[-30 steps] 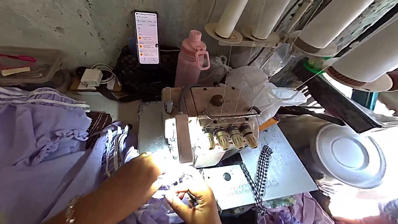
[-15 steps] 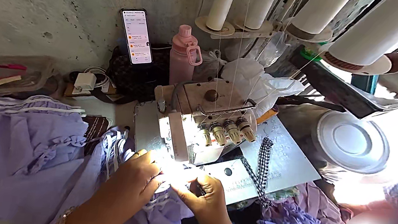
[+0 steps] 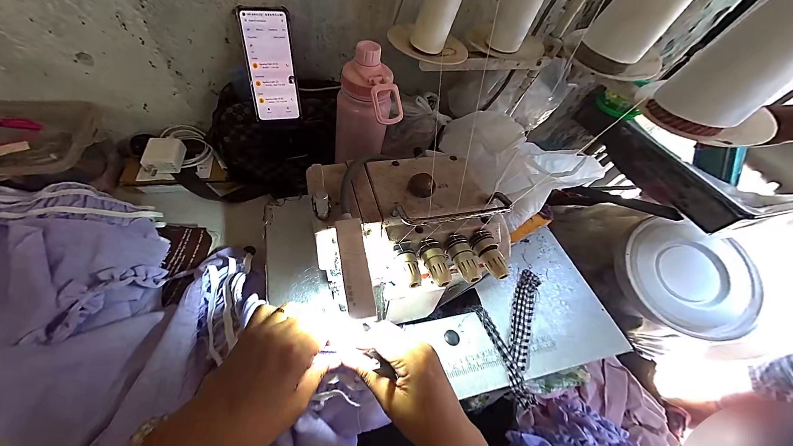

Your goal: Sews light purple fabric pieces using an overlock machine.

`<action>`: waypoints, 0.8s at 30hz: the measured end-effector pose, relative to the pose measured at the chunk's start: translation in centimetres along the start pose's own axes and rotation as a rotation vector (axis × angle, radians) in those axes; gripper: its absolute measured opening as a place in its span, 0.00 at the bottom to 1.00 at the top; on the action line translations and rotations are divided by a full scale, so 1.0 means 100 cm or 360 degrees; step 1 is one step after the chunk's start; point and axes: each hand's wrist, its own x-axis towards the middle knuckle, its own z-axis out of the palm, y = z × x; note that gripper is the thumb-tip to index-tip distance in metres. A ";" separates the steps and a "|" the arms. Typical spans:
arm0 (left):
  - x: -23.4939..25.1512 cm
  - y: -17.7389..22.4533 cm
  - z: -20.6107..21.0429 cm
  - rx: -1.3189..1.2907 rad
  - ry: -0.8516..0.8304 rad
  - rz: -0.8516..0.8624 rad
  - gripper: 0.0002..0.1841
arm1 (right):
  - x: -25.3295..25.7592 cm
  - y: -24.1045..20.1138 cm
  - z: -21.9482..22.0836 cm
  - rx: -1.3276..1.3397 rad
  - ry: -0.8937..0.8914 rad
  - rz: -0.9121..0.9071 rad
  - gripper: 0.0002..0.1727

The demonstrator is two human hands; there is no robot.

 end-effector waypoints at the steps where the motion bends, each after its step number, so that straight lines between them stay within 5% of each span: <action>1: 0.001 0.000 0.001 -0.0011 -0.0009 -0.0010 0.16 | 0.001 0.000 -0.001 -0.0020 0.0018 0.0001 0.13; 6: 0.004 -0.008 -0.002 -0.0224 -0.0146 -0.0124 0.21 | 0.000 0.001 -0.002 0.0013 0.0092 0.0013 0.10; 11: 0.007 -0.012 0.004 -0.0077 0.0141 -0.0069 0.09 | -0.002 0.004 0.003 -0.0002 0.0131 -0.0033 0.10; 16: 0.003 -0.009 0.000 0.0140 0.0100 -0.0011 0.24 | -0.001 0.001 0.001 0.0023 0.0153 0.0035 0.10; 24: 0.004 0.002 0.000 0.0211 0.0235 -0.0135 0.17 | 0.005 -0.005 0.005 0.0059 0.0195 0.0149 0.11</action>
